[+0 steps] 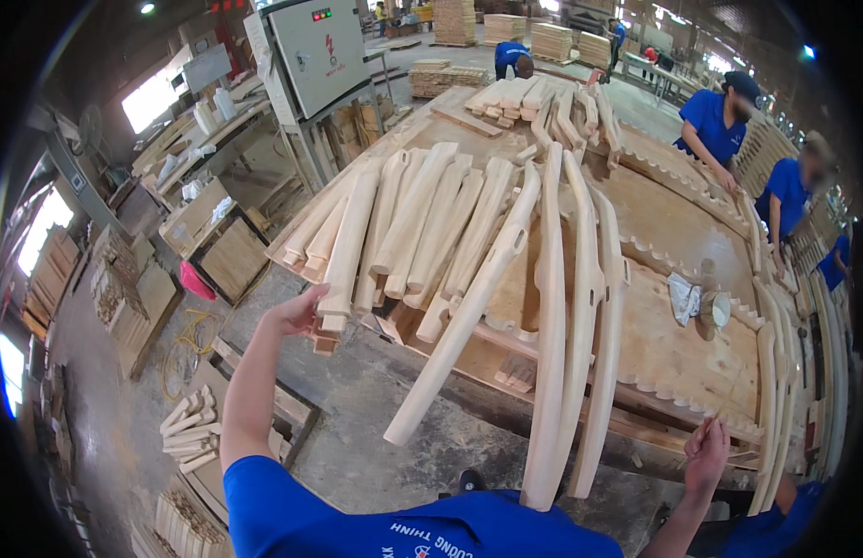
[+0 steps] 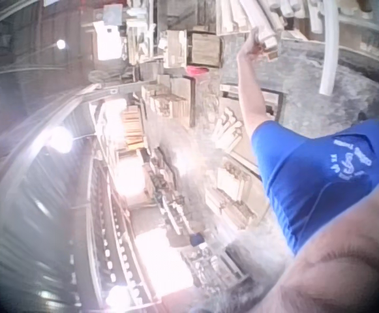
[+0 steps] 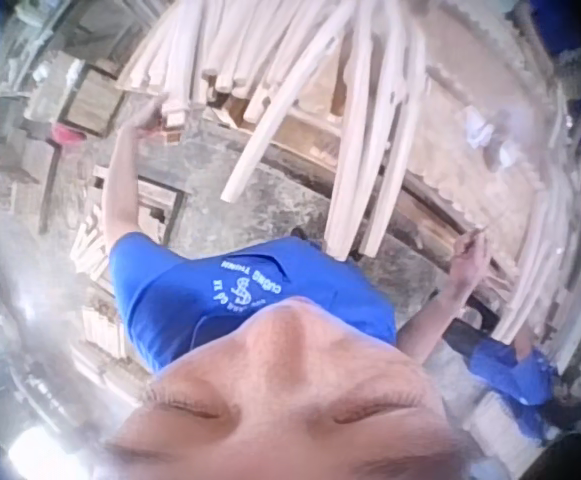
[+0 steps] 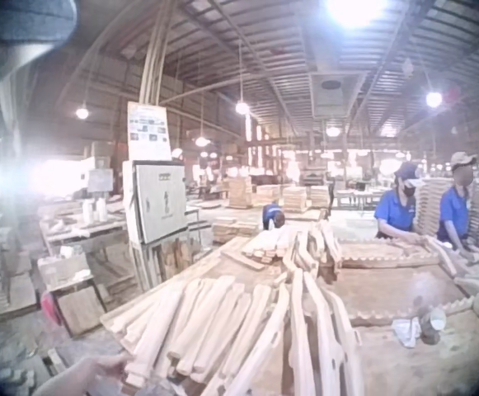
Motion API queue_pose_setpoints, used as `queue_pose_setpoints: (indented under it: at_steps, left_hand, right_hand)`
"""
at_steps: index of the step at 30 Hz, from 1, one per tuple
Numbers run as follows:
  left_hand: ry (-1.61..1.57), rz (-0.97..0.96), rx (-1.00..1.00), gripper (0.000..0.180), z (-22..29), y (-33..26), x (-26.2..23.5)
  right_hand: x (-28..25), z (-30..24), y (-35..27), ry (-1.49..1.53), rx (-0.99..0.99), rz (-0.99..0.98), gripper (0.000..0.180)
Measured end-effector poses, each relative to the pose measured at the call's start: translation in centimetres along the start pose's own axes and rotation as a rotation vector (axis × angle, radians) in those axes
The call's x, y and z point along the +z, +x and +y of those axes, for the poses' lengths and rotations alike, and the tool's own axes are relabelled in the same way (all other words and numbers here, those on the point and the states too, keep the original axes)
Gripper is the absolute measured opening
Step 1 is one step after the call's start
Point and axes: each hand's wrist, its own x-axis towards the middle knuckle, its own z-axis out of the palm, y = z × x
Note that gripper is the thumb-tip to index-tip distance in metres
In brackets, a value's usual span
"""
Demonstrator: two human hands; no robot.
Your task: The person repeatedly picks up wooden chair legs, applies glue to the ends using a brush, and places them back on the workbench. The process is repeated for multiple pieces in a factory setting.
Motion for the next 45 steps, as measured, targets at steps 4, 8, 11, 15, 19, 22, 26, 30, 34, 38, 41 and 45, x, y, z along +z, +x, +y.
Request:
queue_pose_setpoints:
  at_steps: [4, 8, 11, 15, 19, 22, 26, 30, 34, 38, 41, 45]
  left_hand:
    - [-0.152, 0.241, 0.113, 0.076, 3.1, 2.3, 1.7]
    - [-0.262, 0.144, 0.29, 0.065, 2.9, 3.2, 2.0]
    - [-0.3, 0.164, 0.322, 0.068, -0.9, 2.5, 1.8]
    - [-0.522, 0.397, 0.645, 0.077, -7.2, -0.6, 7.5]
    - [-0.636, 0.53, 0.728, 0.083, -5.6, -6.2, 12.6]
    - [-0.557, 0.543, 1.052, 0.083, -3.1, -9.8, 13.2]
    - [-0.598, 0.609, 1.229, 0.073, 3.3, -14.6, 12.0]
    - [-0.612, 0.39, 1.425, 0.071, 8.7, -15.0, 19.9]
    - [-0.594, 0.045, 1.426, 0.066, 11.9, -12.6, 31.5]
    - [-0.302, -0.031, 1.247, 0.059, 13.3, -8.7, 49.5]
    - [-0.078, -0.12, 1.356, 0.078, 12.8, -7.1, 61.6]
    - [0.017, -0.18, 1.474, 0.083, 11.4, -2.7, 71.5]
  right_hand:
    - [1.5, 0.1, 1.0, 0.071, 0.01, 0.002, 0.014]
    - [2.8, -0.9, 1.0, 0.09, -0.012, -0.045, 0.013]
    - [2.1, -1.3, 1.2, 0.1, 0.005, -0.072, 0.013]
    - [0.8, -0.8, 1.2, 0.128, 0.027, -0.023, 0.013]
    - [0.1, -1.6, 2.1, 0.147, 0.052, -0.009, 0.013]
    - [0.3, -1.3, 3.3, 0.2, 0.081, -0.101, 0.013]
    - [-0.7, -1.9, 4.8, 0.17, 0.067, -0.194, 0.016]
    - [-3.2, -4.7, 7.0, 0.149, -0.004, -0.189, 0.018]
    - [-4.7, -9.6, 11.1, 0.159, -0.053, -0.25, 0.017]
    - [-4.7, -15.5, 15.9, 0.084, -0.171, -0.212, 0.024]
    - [-4.0, -17.9, 17.8, 0.05, -0.222, -0.175, 0.026]
    - [-4.3, -18.1, 20.8, 0.009, -0.229, -0.189, 0.033]
